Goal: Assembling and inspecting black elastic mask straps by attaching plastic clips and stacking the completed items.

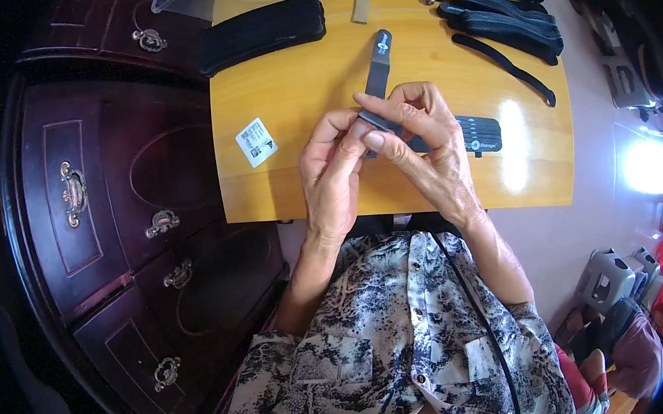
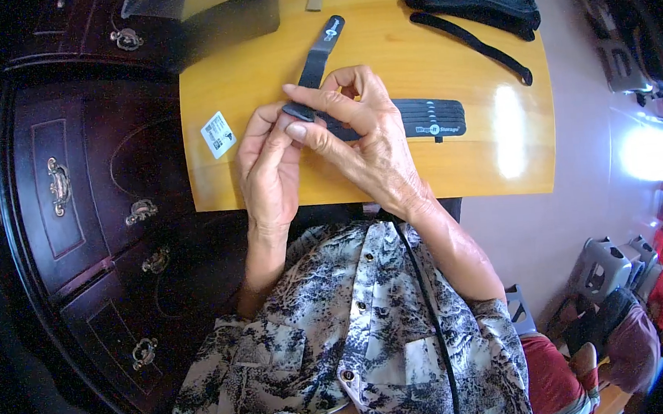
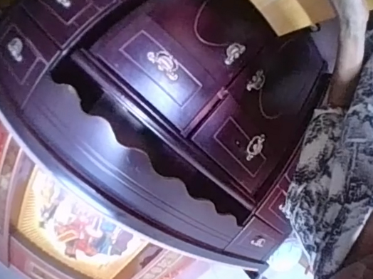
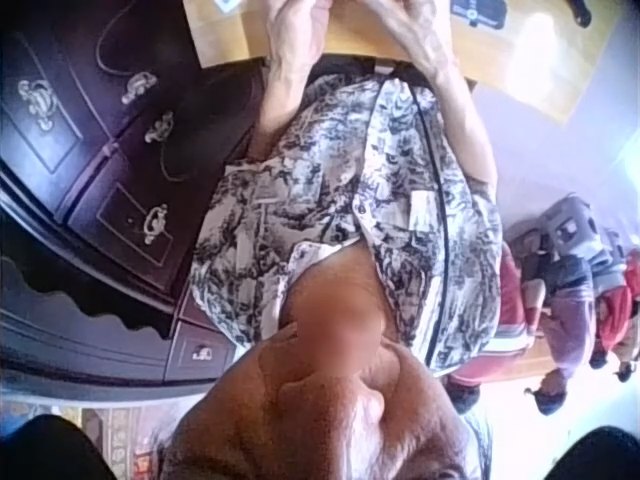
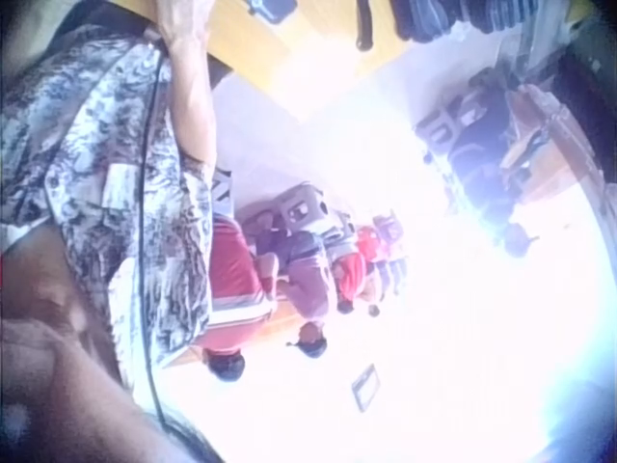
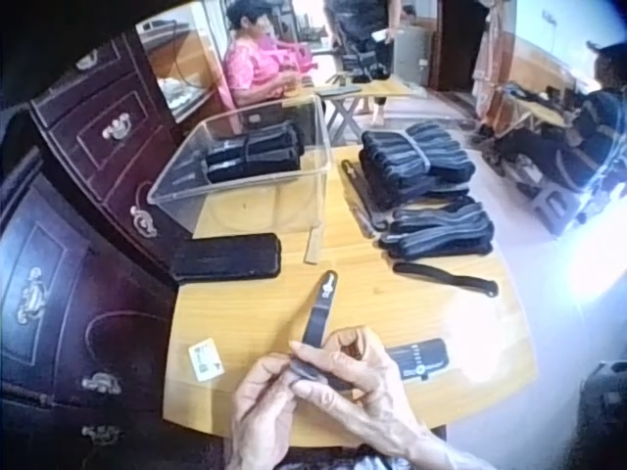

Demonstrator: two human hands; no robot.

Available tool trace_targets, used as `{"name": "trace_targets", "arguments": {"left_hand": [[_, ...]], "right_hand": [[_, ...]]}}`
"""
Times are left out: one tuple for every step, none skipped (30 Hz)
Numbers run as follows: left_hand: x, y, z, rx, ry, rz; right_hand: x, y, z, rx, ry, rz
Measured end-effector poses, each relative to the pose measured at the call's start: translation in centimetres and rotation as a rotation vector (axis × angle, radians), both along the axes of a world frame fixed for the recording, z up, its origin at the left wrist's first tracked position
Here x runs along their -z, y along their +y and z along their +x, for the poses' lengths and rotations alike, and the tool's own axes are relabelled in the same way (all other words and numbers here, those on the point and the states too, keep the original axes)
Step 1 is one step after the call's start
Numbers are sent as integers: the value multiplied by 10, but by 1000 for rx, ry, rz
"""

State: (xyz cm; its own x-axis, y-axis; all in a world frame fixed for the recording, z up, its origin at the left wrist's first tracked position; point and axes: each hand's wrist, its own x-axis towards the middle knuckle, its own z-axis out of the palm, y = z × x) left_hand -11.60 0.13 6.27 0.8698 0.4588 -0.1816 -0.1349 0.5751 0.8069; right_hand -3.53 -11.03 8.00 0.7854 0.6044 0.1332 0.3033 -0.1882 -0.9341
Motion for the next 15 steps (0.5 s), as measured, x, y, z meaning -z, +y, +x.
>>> {"name": "trace_targets", "arguments": {"left_hand": [[1, 1, 0, 28, -6, 37], [2, 1, 2, 63, -15, 70], [2, -1, 4, 69, -20, 68], [1, -3, 6, 66, -31, 62], [-1, -5, 8, 61, -43, 60], [-3, -5, 8, 68, -51, 62], [-4, -6, 9, 73, -48, 113], [-6, -7, 7, 74, -41, 167], [-9, -7, 3, 74, -48, 174], [-13, -7, -2, 88, -67, 216], [-13, -8, -6, 117, -93, 247], [-14, -9, -11, 132, -103, 250], [-17, -10, -16, 107, -82, 291], [-18, -11, -22, 87, -63, 330], [-18, -8, -31, 52, -63, 342]], "right_hand": [[-1, 1, 0, -1, -2, 3], [-1, -1, 1, 14, 60, 26], [-1, -2, 2, 28, 122, 49], [1, -1, 2, 35, 116, 48], [3, 1, 2, 75, 59, 79], [4, 2, 3, 116, 0, 110], [2, 2, 9, 123, -8, 112], [2, 4, 20, 220, 61, 107], [-1, 6, 33, 314, 130, 104], [-10, 5, 56, 352, 212, 42], [-5, 5, 82, 403, 230, 197], [-8, 3, 109, 400, 162, 217], [-10, 2, 134, 414, 186, 290], [-5, -11, 172, 282, 157, 390], [-28, -4, 174, 317, 274, 548]]}}
